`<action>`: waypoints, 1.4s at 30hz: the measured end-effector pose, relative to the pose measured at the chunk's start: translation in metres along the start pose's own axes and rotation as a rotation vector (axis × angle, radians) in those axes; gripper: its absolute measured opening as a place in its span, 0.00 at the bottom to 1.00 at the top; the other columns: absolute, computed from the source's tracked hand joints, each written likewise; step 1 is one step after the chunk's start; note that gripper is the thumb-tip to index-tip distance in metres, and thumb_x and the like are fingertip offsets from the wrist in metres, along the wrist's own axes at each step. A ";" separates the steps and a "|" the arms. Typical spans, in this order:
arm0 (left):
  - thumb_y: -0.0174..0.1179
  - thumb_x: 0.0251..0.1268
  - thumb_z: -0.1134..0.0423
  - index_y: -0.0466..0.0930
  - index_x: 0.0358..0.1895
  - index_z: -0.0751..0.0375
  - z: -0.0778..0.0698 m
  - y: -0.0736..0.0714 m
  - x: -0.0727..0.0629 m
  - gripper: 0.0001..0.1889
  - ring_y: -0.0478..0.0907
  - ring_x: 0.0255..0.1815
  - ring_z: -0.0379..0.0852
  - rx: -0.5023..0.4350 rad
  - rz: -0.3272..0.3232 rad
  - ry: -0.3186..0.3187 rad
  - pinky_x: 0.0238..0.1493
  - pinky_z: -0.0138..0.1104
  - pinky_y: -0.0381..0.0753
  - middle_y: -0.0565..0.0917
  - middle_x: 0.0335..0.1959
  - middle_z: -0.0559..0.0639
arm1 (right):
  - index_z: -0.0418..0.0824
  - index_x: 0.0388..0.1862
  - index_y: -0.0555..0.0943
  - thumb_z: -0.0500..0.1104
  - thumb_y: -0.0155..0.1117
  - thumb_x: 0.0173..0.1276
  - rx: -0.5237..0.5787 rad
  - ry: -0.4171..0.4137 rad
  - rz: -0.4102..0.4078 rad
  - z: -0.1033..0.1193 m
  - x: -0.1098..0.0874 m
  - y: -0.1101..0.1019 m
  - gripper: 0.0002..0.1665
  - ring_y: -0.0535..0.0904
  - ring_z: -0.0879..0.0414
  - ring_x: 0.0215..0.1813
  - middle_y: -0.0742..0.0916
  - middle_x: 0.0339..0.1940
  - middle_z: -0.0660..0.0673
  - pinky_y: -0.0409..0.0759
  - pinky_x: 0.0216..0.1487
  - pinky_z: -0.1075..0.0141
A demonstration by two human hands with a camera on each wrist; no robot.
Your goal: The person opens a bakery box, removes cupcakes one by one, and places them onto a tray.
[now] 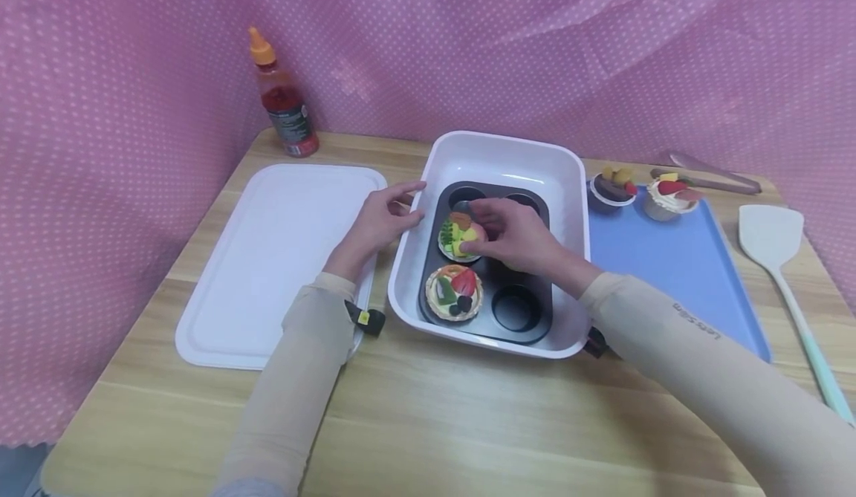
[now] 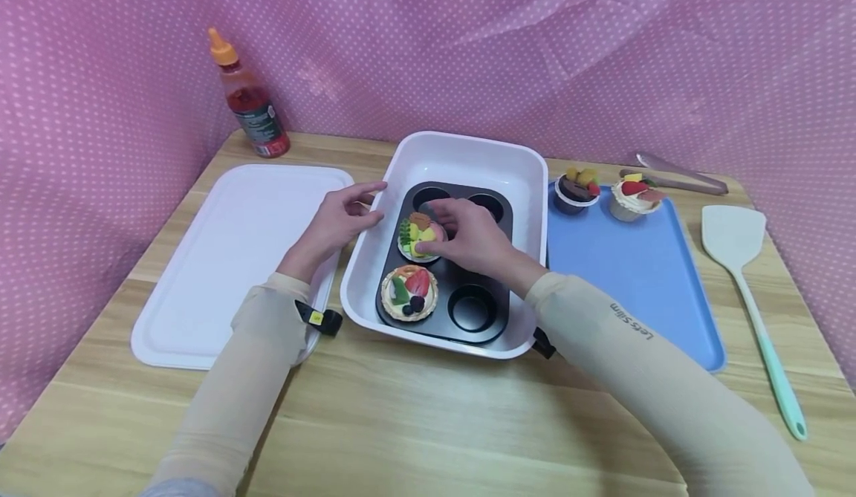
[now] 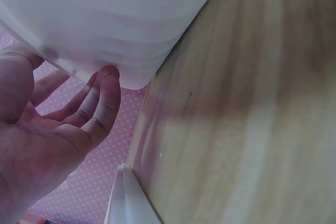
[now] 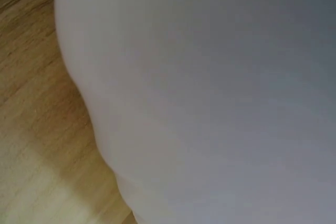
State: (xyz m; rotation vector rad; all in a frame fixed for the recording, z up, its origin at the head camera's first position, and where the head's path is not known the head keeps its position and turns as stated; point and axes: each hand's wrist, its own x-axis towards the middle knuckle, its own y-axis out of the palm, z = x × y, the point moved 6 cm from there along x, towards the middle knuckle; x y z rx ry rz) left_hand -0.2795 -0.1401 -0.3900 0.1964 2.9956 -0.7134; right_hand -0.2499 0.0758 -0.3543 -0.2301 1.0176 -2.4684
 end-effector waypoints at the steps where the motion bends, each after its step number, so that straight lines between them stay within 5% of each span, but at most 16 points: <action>1: 0.65 0.67 0.62 0.74 0.70 0.42 0.000 0.000 0.000 0.28 0.79 0.53 0.51 -0.002 -0.001 -0.003 0.56 0.42 0.81 0.81 0.58 0.55 | 0.37 0.70 0.73 0.52 0.79 0.58 -0.011 -0.005 0.003 0.001 0.000 0.000 0.45 0.82 0.45 0.64 0.81 0.67 0.39 0.81 0.63 0.51; 20: 0.65 0.68 0.61 0.74 0.70 0.42 0.000 0.001 0.001 0.27 0.79 0.52 0.51 0.004 0.000 -0.012 0.55 0.41 0.81 0.81 0.58 0.55 | 0.44 0.73 0.73 0.60 0.76 0.59 -0.309 -0.080 0.013 0.008 0.000 0.005 0.46 0.80 0.49 0.51 0.87 0.55 0.43 0.79 0.57 0.50; 42: 0.64 0.69 0.61 0.74 0.70 0.41 0.000 -0.001 0.001 0.27 0.80 0.52 0.51 0.016 0.002 -0.004 0.55 0.41 0.81 0.81 0.58 0.55 | 0.48 0.73 0.72 0.62 0.76 0.57 -0.310 -0.079 -0.021 0.006 -0.001 0.011 0.47 0.80 0.50 0.57 0.85 0.60 0.45 0.69 0.71 0.40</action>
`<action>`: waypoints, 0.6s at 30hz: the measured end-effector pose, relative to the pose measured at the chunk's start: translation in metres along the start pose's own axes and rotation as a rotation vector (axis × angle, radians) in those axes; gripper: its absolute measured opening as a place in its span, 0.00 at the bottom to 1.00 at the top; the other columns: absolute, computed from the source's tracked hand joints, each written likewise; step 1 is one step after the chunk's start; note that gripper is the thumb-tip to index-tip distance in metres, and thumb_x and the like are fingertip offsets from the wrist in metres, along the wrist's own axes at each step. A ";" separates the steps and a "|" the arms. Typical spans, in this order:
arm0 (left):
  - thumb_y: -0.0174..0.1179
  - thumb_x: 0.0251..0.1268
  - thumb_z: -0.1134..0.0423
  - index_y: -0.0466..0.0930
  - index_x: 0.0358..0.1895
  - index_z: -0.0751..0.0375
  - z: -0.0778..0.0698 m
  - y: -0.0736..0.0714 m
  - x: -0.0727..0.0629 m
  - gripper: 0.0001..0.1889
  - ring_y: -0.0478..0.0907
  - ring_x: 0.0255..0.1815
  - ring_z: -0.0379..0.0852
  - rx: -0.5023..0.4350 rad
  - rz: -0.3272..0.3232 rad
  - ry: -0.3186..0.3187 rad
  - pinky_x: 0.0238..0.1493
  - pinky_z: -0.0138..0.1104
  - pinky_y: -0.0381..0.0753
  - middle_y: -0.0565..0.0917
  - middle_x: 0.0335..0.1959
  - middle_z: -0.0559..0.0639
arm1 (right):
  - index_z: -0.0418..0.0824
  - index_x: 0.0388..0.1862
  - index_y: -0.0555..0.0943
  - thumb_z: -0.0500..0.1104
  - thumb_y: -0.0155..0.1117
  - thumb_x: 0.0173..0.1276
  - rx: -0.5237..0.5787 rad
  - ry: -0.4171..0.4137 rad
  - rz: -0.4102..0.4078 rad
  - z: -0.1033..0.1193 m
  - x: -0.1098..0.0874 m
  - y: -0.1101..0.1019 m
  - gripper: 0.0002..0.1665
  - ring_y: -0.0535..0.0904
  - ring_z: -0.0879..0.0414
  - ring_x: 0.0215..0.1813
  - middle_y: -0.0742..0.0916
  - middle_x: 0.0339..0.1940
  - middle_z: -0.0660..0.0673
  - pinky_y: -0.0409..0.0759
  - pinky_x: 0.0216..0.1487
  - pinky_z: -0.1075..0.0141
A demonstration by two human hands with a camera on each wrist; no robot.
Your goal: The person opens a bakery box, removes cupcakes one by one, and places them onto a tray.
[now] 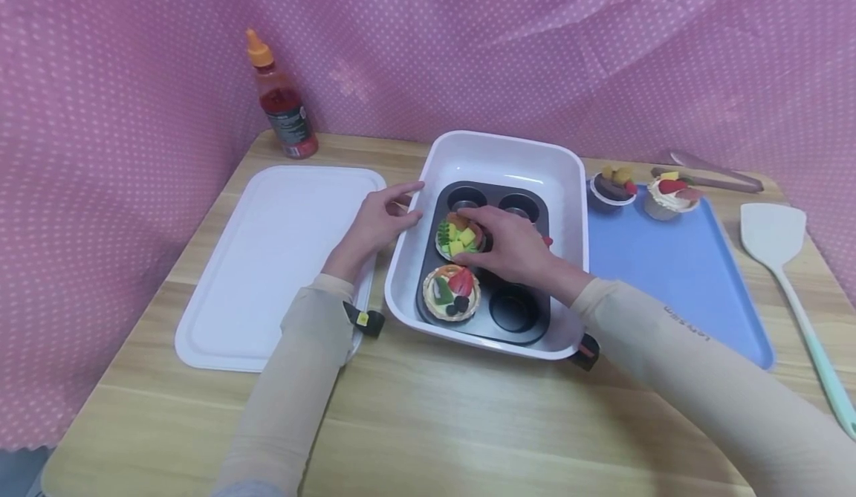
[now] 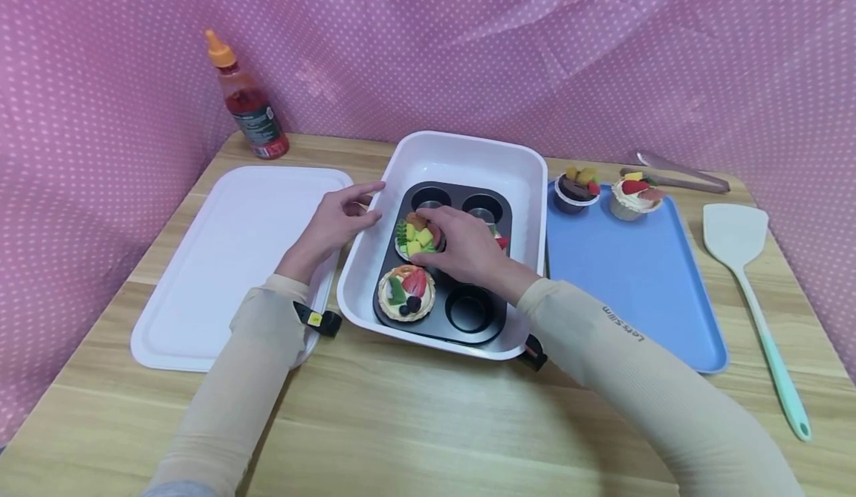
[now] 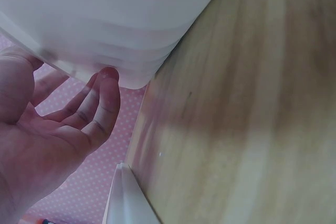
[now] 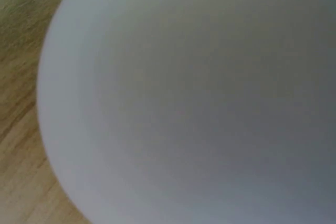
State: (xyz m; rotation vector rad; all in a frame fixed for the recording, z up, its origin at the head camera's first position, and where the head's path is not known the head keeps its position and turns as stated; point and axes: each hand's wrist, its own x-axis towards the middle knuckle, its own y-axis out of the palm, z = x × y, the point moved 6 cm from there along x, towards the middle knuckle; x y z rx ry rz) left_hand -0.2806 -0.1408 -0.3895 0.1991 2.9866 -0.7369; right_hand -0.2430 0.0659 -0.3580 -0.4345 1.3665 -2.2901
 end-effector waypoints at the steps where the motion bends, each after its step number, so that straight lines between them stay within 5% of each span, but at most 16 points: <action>1: 0.64 0.69 0.61 0.74 0.70 0.41 0.000 0.000 0.000 0.27 0.80 0.52 0.51 0.001 0.000 -0.002 0.55 0.41 0.81 0.81 0.58 0.55 | 0.49 0.72 0.73 0.62 0.76 0.57 0.003 -0.004 -0.004 0.000 0.000 0.000 0.46 0.80 0.50 0.58 0.85 0.60 0.46 0.69 0.71 0.41; 18: 0.64 0.69 0.61 0.73 0.71 0.40 0.001 0.000 0.001 0.28 0.79 0.54 0.51 0.006 0.005 -0.010 0.56 0.42 0.80 0.80 0.59 0.55 | 0.52 0.72 0.74 0.59 0.76 0.60 0.035 -0.039 -0.005 0.002 -0.002 0.001 0.42 0.78 0.48 0.64 0.82 0.66 0.46 0.71 0.70 0.41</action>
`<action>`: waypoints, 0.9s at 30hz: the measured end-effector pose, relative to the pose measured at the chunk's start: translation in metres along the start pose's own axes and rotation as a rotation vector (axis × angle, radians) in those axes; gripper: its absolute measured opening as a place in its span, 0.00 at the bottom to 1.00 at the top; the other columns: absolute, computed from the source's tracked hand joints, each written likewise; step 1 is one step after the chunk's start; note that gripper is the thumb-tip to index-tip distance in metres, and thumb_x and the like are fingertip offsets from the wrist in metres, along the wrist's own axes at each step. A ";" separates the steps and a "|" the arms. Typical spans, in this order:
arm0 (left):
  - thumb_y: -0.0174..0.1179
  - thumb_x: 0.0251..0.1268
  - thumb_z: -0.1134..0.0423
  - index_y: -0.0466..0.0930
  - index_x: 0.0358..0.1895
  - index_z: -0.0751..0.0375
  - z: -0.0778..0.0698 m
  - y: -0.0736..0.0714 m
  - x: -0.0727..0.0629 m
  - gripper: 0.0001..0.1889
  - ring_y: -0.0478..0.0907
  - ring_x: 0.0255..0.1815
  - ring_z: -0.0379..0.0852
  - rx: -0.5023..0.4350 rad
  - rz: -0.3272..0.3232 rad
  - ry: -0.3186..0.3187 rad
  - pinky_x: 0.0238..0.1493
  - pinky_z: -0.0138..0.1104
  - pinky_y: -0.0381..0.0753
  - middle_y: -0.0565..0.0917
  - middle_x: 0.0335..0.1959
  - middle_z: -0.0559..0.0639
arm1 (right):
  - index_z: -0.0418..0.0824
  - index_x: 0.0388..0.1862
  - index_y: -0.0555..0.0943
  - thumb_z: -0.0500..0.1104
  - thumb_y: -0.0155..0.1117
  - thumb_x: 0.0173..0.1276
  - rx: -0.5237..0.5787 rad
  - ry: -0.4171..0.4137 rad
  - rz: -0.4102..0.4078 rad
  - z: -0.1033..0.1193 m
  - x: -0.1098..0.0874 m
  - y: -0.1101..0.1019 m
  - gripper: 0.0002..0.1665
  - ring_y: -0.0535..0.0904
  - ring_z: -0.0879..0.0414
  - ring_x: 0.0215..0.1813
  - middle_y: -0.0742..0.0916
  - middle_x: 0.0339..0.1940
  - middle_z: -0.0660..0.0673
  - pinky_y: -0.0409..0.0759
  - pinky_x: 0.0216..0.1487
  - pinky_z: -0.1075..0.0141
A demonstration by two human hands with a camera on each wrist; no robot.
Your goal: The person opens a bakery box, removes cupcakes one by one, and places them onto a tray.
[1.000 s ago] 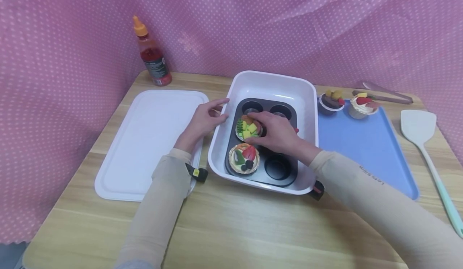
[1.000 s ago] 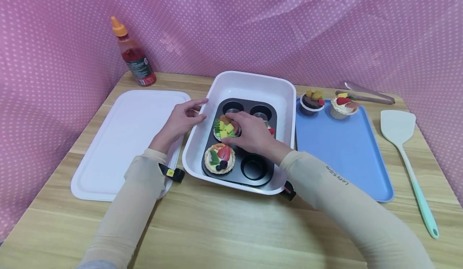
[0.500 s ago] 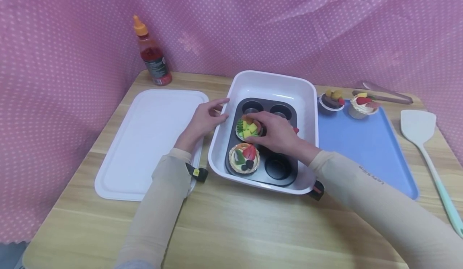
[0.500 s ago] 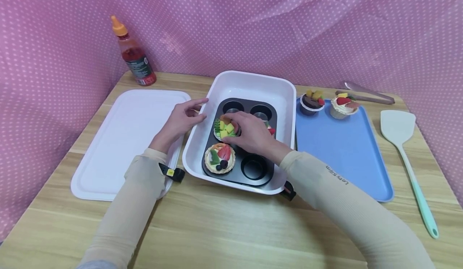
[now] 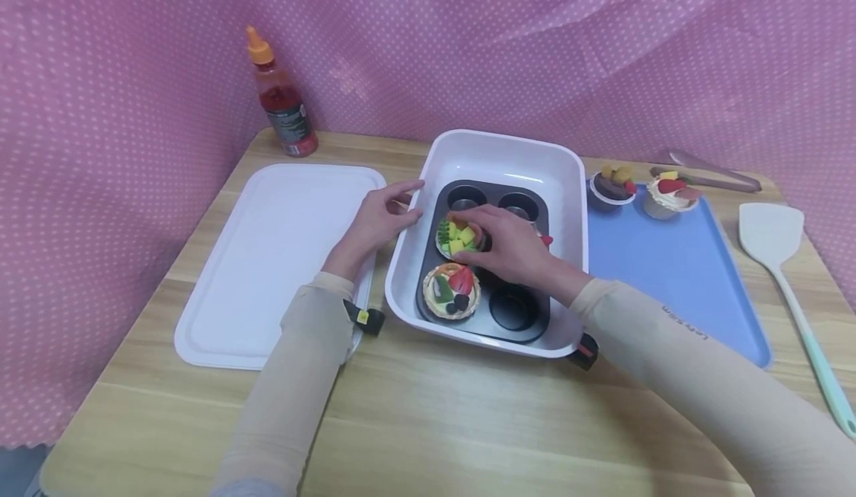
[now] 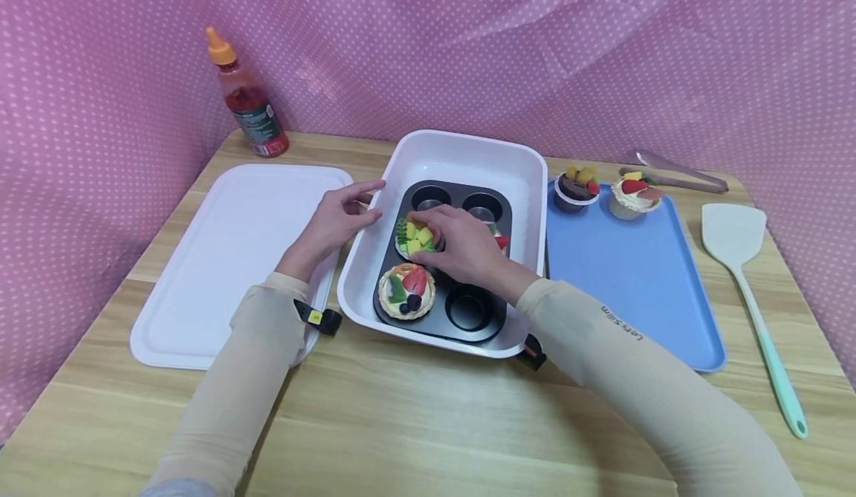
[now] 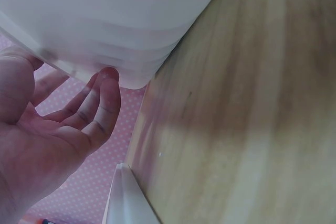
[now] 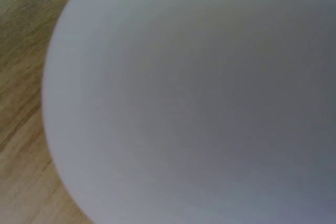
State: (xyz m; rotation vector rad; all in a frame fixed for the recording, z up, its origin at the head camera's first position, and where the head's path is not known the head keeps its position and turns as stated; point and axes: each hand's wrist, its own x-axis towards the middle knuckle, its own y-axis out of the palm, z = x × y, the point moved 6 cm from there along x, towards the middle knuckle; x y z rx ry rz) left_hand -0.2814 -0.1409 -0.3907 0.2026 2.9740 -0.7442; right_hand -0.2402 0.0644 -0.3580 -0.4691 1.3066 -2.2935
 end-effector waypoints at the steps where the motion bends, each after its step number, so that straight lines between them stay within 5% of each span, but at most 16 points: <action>1: 0.64 0.69 0.61 0.73 0.71 0.40 0.000 0.000 0.000 0.28 0.79 0.54 0.51 0.001 0.000 0.000 0.56 0.42 0.80 0.80 0.59 0.55 | 0.52 0.72 0.75 0.59 0.75 0.60 -0.001 0.005 -0.002 0.000 0.000 0.000 0.41 0.78 0.49 0.64 0.82 0.66 0.46 0.71 0.70 0.42; 27: 0.65 0.68 0.60 0.74 0.71 0.41 0.000 -0.002 0.001 0.28 0.79 0.52 0.51 0.004 -0.007 0.024 0.54 0.41 0.80 0.81 0.58 0.55 | 0.50 0.70 0.77 0.58 0.77 0.59 0.015 -0.017 -0.038 -0.001 0.000 -0.001 0.40 0.79 0.48 0.61 0.84 0.61 0.45 0.73 0.68 0.43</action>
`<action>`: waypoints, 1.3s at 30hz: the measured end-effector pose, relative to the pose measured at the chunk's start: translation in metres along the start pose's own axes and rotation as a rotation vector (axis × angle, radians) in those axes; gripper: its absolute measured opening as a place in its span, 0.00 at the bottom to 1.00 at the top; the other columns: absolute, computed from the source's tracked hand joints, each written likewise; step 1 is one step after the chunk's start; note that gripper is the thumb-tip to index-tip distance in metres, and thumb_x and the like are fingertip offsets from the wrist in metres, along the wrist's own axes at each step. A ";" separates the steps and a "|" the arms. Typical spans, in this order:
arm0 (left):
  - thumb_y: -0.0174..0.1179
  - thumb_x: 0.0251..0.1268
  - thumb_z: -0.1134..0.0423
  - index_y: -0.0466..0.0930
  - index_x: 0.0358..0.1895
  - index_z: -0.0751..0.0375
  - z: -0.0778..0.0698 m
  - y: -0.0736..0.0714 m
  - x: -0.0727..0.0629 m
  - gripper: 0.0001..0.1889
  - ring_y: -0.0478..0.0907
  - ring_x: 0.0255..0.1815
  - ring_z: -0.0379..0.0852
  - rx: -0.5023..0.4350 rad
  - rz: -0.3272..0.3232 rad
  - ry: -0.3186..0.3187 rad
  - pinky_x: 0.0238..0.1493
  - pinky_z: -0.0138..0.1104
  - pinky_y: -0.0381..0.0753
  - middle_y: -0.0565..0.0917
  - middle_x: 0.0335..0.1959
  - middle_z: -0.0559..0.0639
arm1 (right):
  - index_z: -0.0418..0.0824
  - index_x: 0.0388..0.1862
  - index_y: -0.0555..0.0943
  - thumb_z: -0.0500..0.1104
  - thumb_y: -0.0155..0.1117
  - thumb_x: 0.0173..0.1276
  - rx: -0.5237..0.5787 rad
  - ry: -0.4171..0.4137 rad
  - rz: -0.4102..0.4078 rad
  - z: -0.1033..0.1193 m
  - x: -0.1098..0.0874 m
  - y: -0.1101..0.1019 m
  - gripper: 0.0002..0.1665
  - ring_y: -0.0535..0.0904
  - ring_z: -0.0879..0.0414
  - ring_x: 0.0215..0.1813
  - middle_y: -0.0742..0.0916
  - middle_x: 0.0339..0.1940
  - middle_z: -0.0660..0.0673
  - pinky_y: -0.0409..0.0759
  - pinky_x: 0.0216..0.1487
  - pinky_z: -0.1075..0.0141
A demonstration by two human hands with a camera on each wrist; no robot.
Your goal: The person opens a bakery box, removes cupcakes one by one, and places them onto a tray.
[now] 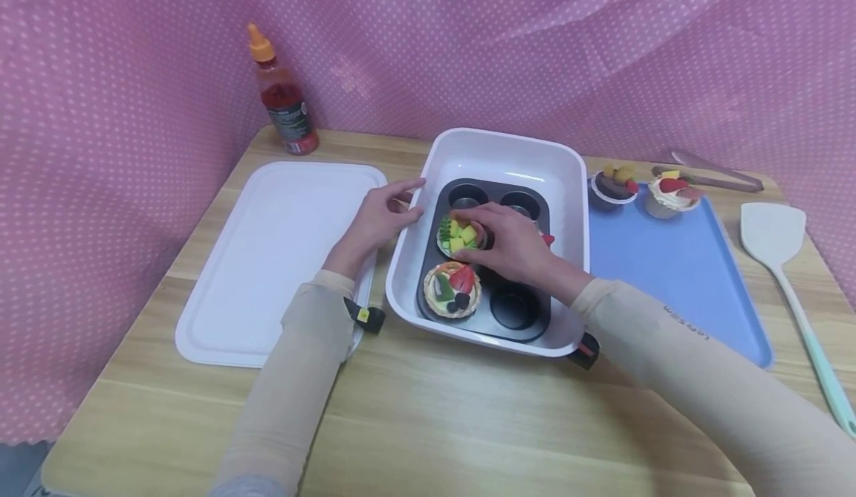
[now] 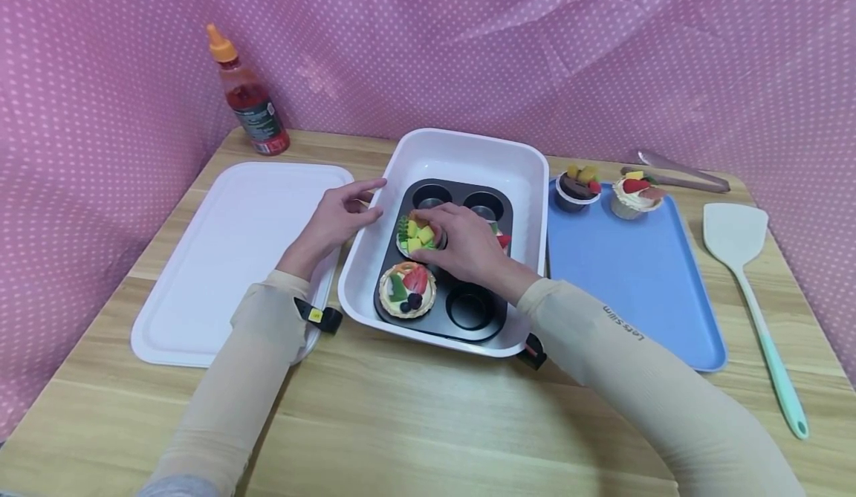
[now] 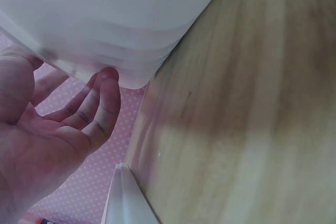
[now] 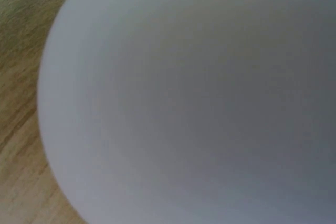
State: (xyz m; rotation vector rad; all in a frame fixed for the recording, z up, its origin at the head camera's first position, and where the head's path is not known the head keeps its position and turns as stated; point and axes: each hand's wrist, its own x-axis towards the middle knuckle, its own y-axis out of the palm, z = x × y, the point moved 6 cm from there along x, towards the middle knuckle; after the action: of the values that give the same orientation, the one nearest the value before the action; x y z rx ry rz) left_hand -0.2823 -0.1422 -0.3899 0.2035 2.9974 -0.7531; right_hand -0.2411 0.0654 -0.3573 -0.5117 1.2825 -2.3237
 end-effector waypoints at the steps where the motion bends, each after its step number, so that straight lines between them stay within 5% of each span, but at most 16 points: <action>1: 0.65 0.68 0.60 0.74 0.71 0.41 0.000 0.000 0.000 0.28 0.79 0.52 0.51 0.000 0.001 -0.002 0.54 0.41 0.80 0.81 0.58 0.55 | 0.50 0.70 0.76 0.58 0.77 0.59 -0.004 0.000 0.001 0.000 0.000 0.000 0.41 0.79 0.48 0.60 0.84 0.61 0.45 0.73 0.68 0.43; 8: 0.64 0.69 0.61 0.74 0.71 0.42 0.000 0.000 0.000 0.28 0.80 0.52 0.51 -0.004 0.002 0.004 0.54 0.41 0.81 0.81 0.58 0.55 | 0.46 0.71 0.75 0.61 0.77 0.57 -0.034 0.013 0.007 0.000 0.000 0.000 0.45 0.79 0.47 0.60 0.84 0.61 0.43 0.73 0.68 0.44; 16: 0.64 0.69 0.61 0.74 0.70 0.42 0.000 0.001 0.000 0.27 0.80 0.52 0.51 -0.008 -0.002 -0.003 0.55 0.42 0.81 0.81 0.58 0.55 | 0.44 0.74 0.71 0.65 0.75 0.57 -0.077 0.068 0.036 0.000 0.002 0.001 0.51 0.79 0.48 0.49 0.86 0.48 0.43 0.75 0.63 0.45; 28: 0.65 0.69 0.60 0.73 0.71 0.40 0.001 0.000 0.000 0.28 0.79 0.53 0.51 -0.006 0.004 -0.020 0.56 0.42 0.80 0.81 0.59 0.54 | 0.46 0.75 0.70 0.65 0.73 0.59 -0.091 0.095 0.059 -0.002 0.005 0.005 0.49 0.80 0.48 0.50 0.87 0.52 0.42 0.79 0.59 0.48; 39: 0.65 0.69 0.60 0.73 0.71 0.40 0.001 0.001 0.000 0.28 0.79 0.54 0.51 -0.009 0.003 -0.016 0.58 0.43 0.80 0.80 0.59 0.54 | 0.44 0.74 0.71 0.63 0.74 0.60 -0.058 0.069 0.038 -0.002 0.003 0.004 0.48 0.77 0.50 0.44 0.86 0.44 0.44 0.79 0.49 0.55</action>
State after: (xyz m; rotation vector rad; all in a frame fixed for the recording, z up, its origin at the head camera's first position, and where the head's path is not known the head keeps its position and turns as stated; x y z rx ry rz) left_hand -0.2825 -0.1422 -0.3912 0.2005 2.9838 -0.7375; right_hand -0.2436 0.0628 -0.3613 -0.4252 1.3828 -2.2973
